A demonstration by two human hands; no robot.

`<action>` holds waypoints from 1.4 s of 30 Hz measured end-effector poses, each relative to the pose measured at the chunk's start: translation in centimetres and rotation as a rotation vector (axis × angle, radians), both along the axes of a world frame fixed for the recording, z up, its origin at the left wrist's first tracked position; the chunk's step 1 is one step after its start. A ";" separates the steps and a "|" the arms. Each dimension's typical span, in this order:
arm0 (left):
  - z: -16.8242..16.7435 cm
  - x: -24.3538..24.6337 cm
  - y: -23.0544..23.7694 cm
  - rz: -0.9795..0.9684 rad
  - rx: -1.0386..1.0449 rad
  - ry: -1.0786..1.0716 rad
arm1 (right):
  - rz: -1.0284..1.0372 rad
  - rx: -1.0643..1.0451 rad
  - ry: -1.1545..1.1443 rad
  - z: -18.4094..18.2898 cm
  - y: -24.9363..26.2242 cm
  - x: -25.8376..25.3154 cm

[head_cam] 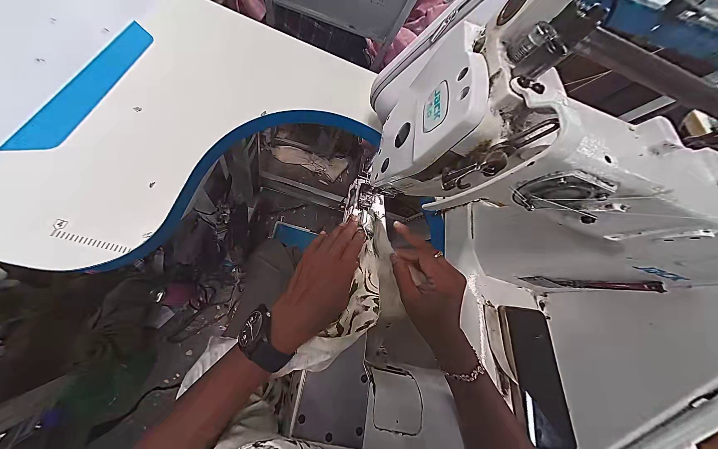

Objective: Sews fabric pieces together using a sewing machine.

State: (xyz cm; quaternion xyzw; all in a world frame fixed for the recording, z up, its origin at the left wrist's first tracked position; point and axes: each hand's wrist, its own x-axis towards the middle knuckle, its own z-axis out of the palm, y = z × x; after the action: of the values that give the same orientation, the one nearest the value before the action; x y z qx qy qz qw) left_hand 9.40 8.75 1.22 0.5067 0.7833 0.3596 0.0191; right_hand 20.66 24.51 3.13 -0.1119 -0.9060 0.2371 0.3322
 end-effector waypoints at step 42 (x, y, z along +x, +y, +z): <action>-1.1 -1.1 2.1 0.035 0.234 -0.178 | -0.081 -0.014 -0.198 0.8 -6.1 -2.5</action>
State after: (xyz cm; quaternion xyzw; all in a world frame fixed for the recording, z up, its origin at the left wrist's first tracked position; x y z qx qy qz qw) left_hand 8.26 10.84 0.16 0.4578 0.7401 0.4922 0.0229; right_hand 18.14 18.39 3.91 -0.1734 -0.9275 0.2176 0.2497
